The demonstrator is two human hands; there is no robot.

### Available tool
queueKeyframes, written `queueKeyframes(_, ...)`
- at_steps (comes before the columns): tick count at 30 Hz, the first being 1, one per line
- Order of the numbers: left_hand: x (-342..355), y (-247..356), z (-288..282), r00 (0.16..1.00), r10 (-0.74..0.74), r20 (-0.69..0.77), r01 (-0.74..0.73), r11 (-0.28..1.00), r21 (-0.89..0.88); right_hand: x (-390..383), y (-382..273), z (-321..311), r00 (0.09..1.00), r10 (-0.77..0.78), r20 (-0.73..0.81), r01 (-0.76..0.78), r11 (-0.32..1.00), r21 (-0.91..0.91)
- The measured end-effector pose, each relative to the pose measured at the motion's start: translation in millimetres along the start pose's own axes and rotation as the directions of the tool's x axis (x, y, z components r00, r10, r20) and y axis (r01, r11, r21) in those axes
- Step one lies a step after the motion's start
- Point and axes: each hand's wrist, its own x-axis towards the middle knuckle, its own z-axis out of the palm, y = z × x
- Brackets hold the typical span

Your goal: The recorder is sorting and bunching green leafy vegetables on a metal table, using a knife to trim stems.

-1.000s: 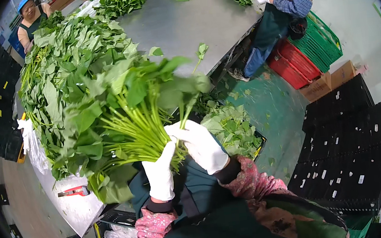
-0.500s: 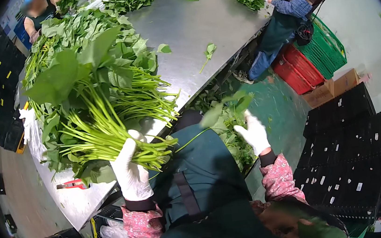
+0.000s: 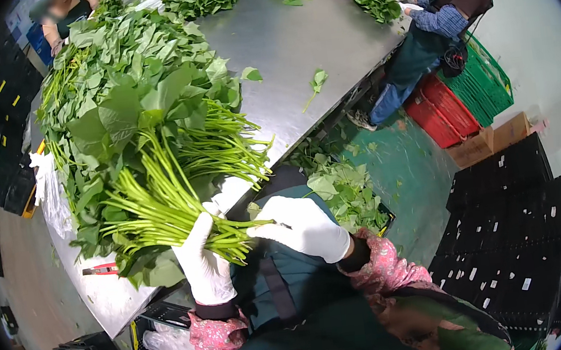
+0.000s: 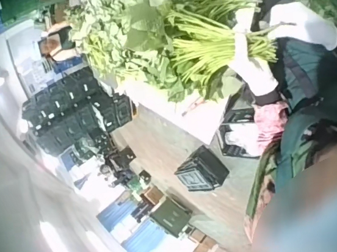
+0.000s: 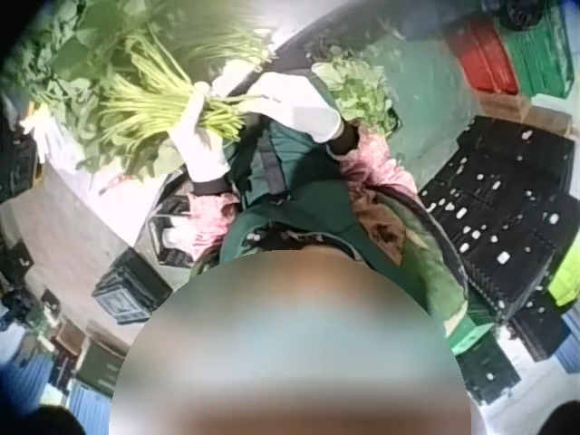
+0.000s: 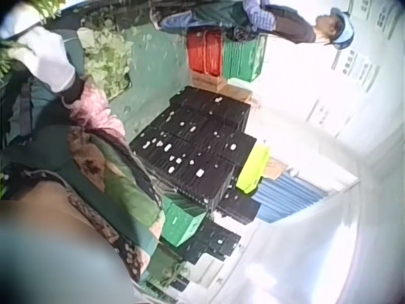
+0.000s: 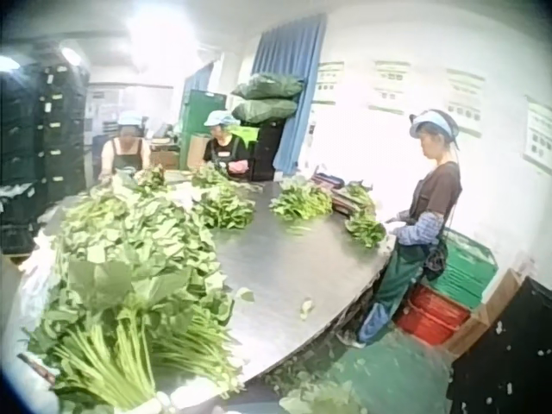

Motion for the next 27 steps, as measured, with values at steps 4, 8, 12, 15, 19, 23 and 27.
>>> queueKeyframes(4,22,39,-33,0.995,0.104,-0.001,-0.103,0.986,-0.129,-13,23,-23,0.996,0.083,-0.018,-0.085,0.954,-0.286)
queueKeyframes(8,37,71,-59,0.972,0.149,-0.183,-0.183,0.965,-0.187,-23,62,-58,0.886,0.445,-0.129,-0.462,0.825,-0.325)
queueKeyframes(12,50,48,-77,0.995,-0.047,-0.091,0.018,0.954,-0.299,4,136,-37,0.958,0.262,-0.119,-0.287,0.846,-0.45)
queueKeyframes(15,52,20,-75,0.98,-0.11,-0.164,0.071,0.97,-0.231,43,163,-5,0.927,0.362,-0.094,-0.374,0.892,-0.253)
queueKeyframes(19,50,28,-72,0.992,-0.121,0.037,0.126,0.919,-0.374,73,185,39,0.908,0.416,-0.052,-0.406,0.84,-0.361)
queueKeyframes(23,51,32,-69,0.969,-0.125,0.211,0.215,0.847,-0.486,65,210,32,0.948,0.245,-0.203,-0.311,0.853,-0.42)
queueKeyframes(27,48,32,-75,0.984,-0.065,0.167,0.116,0.942,-0.316,59,177,-3,0.837,0.45,-0.311,-0.506,0.853,-0.129)
